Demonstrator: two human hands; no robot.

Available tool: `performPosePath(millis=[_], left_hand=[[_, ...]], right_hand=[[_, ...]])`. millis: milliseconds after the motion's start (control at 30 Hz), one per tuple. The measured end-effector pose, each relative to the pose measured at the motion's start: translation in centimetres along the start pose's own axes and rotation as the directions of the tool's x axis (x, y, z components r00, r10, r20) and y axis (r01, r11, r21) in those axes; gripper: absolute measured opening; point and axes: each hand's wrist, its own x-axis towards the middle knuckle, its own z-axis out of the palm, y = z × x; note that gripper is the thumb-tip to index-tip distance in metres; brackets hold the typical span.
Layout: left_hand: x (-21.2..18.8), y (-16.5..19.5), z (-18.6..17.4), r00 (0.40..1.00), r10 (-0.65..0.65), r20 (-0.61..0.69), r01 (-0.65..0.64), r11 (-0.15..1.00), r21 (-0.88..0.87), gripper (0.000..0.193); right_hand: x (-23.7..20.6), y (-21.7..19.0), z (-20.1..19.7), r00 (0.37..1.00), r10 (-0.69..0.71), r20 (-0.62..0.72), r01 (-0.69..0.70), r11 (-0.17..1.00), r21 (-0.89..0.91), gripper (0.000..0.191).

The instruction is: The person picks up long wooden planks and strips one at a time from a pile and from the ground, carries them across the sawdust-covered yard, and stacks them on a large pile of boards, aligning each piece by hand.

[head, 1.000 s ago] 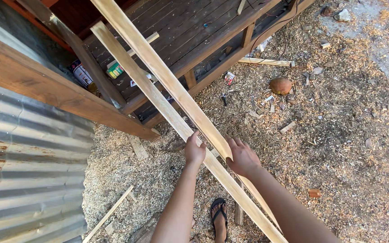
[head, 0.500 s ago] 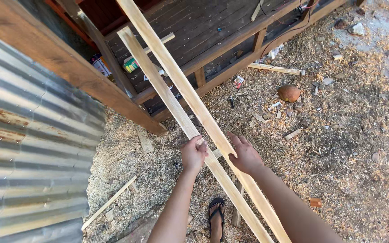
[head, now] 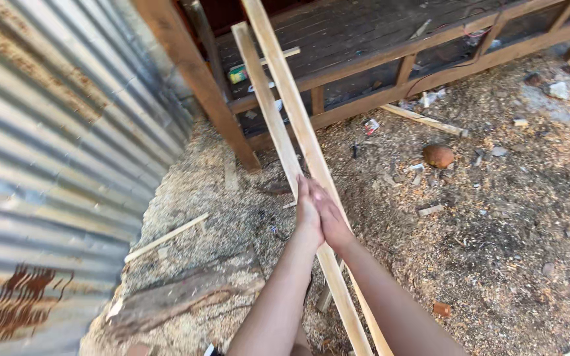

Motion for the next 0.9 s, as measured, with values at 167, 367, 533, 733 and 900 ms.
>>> performPosePath(millis=[167, 367, 533, 733, 900], left_hand=[[-5.5, 1.6, -2.7, 0.848, 0.518, 0.114, -0.522, 0.777, 0.353, 0.079], [-11.2, 2.3, -9.9, 0.899, 0.401, -0.176, -0.212, 0.751, 0.625, 0.088], [-15.3, 4.2, -17.0, 0.89, -0.113, -0.441, 0.254, 0.928, 0.274, 0.095], [-23.8, 15.5, -28.1, 0.758, 0.313, -0.572, -0.575, 0.735, -0.36, 0.1], [-38.0, 23.7, -38.0, 0.446, 0.584, -0.678, -0.748, 0.66, 0.076, 0.086]], right_hand=[[-3.4, 1.1, 3.3, 0.715, 0.698, 0.035, -0.689, 0.695, 0.207, 0.066], [-2.1, -11.0, 11.7, 0.909, 0.359, 0.213, -0.416, 0.815, 0.403, 0.074], [-4.1, -14.3, 19.2, 0.89, 0.055, 0.453, -0.213, 0.928, 0.306, 0.07], [-12.3, -4.5, 32.5, 0.637, -0.058, 0.769, 0.219, 0.97, -0.109, 0.052], [-20.7, -2.2, 43.8, 0.541, 0.49, 0.684, 0.136, 0.751, -0.646, 0.058]])
